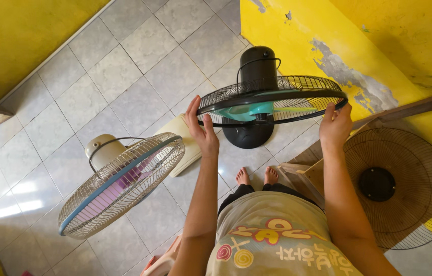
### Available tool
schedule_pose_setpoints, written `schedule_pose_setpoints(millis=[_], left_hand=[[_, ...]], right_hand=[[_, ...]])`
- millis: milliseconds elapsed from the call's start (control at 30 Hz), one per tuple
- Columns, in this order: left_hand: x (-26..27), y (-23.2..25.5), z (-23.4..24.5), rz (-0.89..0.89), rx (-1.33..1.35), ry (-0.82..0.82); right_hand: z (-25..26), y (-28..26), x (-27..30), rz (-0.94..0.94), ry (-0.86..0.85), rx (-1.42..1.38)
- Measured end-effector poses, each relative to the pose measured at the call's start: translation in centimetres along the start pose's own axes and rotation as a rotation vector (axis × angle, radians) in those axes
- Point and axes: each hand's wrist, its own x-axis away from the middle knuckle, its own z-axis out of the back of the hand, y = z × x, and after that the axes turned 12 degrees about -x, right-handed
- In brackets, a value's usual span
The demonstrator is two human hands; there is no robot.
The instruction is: The person disassembles a standing electric fan by removing the front grille, fan blades, and rear grille. They then reassemble the fan by installing the blades and grilles back onto the motor housing.
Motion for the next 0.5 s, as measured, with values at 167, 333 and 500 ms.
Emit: schedule_pose_setpoints(millis=[167, 333, 500], left_hand=[[0.2, 0.0, -0.5, 0.061, 0.011, 0.001], [0.1, 0.0, -1.3, 0.024, -0.014, 0.046], [0.1, -0.2, -1.3, 0.051, -0.04, 0.084]], right_hand=[[0.5, -3.9, -0.9, 0.172, 0.034, -0.036], [0.1, -8.4, -0.8, 0.298, -0.03, -0.11], [-0.2, -11.1, -0.6, 0.504, -0.079, -0.122]])
